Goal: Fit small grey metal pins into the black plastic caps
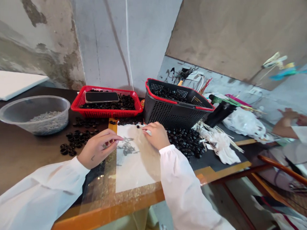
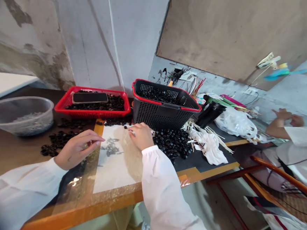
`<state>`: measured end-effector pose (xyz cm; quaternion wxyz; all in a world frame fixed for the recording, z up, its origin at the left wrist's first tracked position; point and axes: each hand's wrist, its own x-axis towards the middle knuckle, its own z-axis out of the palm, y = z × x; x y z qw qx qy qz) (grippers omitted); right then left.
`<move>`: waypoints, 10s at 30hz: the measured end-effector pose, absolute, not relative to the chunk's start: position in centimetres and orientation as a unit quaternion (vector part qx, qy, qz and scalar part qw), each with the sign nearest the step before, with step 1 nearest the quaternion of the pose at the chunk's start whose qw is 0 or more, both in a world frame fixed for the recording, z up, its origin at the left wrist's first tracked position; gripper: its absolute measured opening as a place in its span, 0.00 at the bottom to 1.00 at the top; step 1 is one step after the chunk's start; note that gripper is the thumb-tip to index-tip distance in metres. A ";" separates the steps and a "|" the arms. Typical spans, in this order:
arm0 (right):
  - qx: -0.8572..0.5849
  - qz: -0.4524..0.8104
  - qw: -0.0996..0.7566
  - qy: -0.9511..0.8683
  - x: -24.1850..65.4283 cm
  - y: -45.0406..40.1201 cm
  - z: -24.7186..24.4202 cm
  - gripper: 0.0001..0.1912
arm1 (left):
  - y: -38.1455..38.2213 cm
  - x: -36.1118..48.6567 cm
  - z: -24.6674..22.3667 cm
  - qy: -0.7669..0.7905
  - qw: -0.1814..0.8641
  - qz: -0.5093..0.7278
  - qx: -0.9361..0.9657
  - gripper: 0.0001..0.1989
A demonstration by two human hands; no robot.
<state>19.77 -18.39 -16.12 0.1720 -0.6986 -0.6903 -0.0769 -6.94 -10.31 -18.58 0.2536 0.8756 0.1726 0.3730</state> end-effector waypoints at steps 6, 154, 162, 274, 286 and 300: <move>-0.721 -0.059 0.134 -0.677 16.8 -15.7 -17.4 0.19 | -9.4 -6.9 -18.9 0.235 0.209 0.400 0.861 0.12; -0.476 0.520 0.537 -0.463 12.3 -16.7 -17.7 0.15 | -3.3 -12.1 -17.9 0.466 0.018 0.166 0.869 0.11; -0.472 0.488 0.568 -0.466 12.2 -16.6 -17.8 0.14 | -5.9 -9.9 -17.3 0.354 0.220 0.367 0.832 0.12; -0.337 0.666 0.545 -0.382 10.1 -18.1 -17.2 0.22 | -11.5 -6.8 -18.5 0.229 0.366 0.503 0.749 0.11; -0.374 0.661 0.543 -0.359 10.1 -18.5 -17.1 0.21 | -12.4 -6.4 -18.4 0.226 0.450 0.487 0.713 0.11; -0.384 0.623 0.557 -0.392 9.8 -18.7 -16.7 0.19 | -12.8 -6.6 -18.1 0.179 0.390 0.518 0.740 0.12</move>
